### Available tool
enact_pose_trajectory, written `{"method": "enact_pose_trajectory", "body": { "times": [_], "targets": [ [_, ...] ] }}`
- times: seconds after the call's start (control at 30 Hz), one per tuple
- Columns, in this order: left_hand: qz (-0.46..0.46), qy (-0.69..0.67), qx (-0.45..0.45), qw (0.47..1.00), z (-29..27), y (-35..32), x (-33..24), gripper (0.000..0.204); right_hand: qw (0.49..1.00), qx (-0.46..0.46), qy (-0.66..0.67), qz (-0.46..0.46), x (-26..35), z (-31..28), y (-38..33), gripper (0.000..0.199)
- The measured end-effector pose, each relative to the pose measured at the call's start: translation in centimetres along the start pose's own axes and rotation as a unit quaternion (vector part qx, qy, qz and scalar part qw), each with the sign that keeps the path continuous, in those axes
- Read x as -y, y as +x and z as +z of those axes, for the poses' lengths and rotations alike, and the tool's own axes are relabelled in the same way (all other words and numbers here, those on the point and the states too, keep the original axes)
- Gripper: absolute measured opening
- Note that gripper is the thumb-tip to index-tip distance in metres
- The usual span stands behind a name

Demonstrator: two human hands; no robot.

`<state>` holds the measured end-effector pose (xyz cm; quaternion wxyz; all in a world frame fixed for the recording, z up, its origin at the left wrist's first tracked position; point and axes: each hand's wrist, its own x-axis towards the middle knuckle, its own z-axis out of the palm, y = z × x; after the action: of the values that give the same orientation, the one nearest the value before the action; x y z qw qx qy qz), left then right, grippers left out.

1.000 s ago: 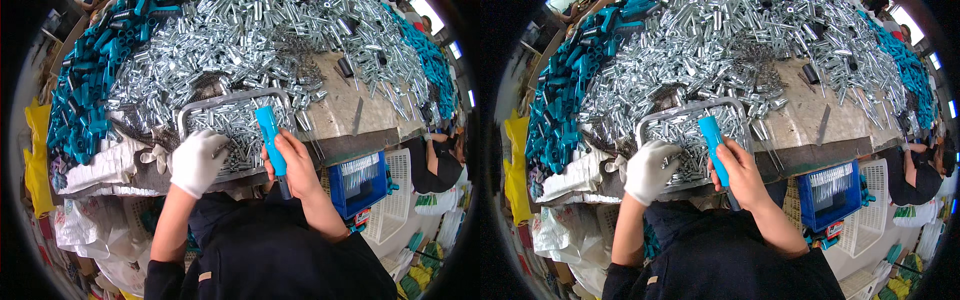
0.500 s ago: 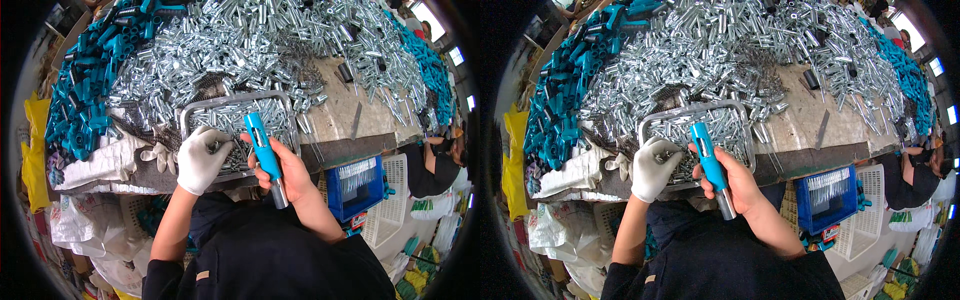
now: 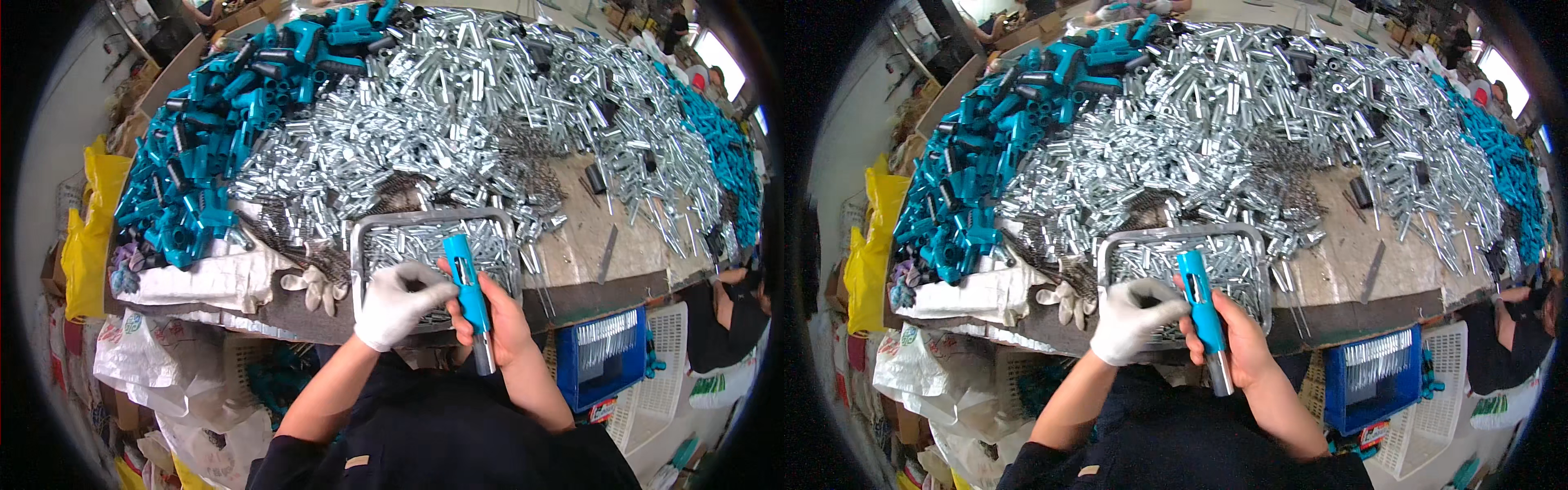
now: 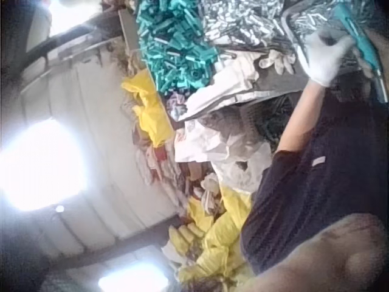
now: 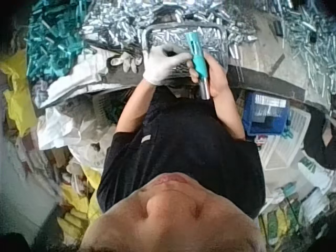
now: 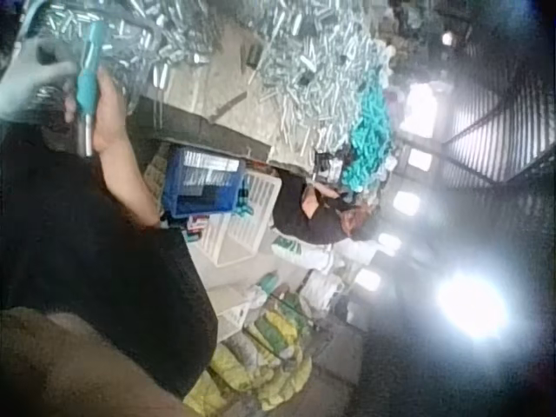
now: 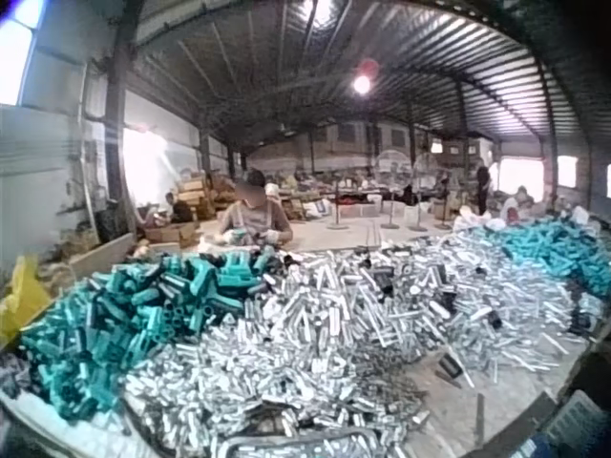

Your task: The person assembles tools by inserting metal pins into cylinders, attaching plastic handles, and placing the assembled tools into a plastic basket.

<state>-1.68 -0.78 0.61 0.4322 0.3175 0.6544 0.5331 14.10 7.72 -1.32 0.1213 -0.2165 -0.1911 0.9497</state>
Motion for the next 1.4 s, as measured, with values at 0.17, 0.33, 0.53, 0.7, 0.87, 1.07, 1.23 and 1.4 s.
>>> {"method": "enact_pose_trajectory", "body": {
  "times": [0.17,0.33,0.53,0.7,0.87,1.07,1.23,1.4],
  "targets": [
    [-0.050,-0.188,0.080,0.978,0.6,-0.1,0.7,0.018,0.997,0.078,0.016,0.005,0.5,0.4,-0.5,0.058],
    [-0.072,-0.270,0.123,0.952,1.5,0.1,0.3,0.018,0.996,0.050,0.078,-0.017,0.6,1.7,-1.0,0.061],
    [-0.106,-0.283,0.132,0.944,2.4,0.3,-0.6,0.022,0.991,0.110,0.052,-0.056,0.9,0.6,-1.7,0.068],
    [-0.039,-0.197,0.113,0.973,2.8,0.0,-3.5,0.017,0.993,0.055,0.063,-0.082,1.6,0.5,-2.3,0.069],
    [-0.028,-0.104,0.104,0.989,3.3,0.5,-3.5,0.021,0.992,0.038,0.080,-0.089,1.6,-0.3,-2.1,0.066],
    [0.000,-0.146,0.121,0.982,4.4,0.6,-3.6,0.020,0.973,0.094,0.178,-0.109,1.8,-1.3,-2.5,0.064],
    [0.016,-0.151,0.141,0.978,5.2,0.7,-3.6,0.022,0.975,0.075,0.157,-0.136,1.9,-1.9,-3.3,0.067],
    [-0.043,-0.154,0.222,0.962,4.4,1.1,-3.9,0.045,0.972,0.148,0.158,-0.093,1.1,0.0,-3.5,0.075]
  ]
}}
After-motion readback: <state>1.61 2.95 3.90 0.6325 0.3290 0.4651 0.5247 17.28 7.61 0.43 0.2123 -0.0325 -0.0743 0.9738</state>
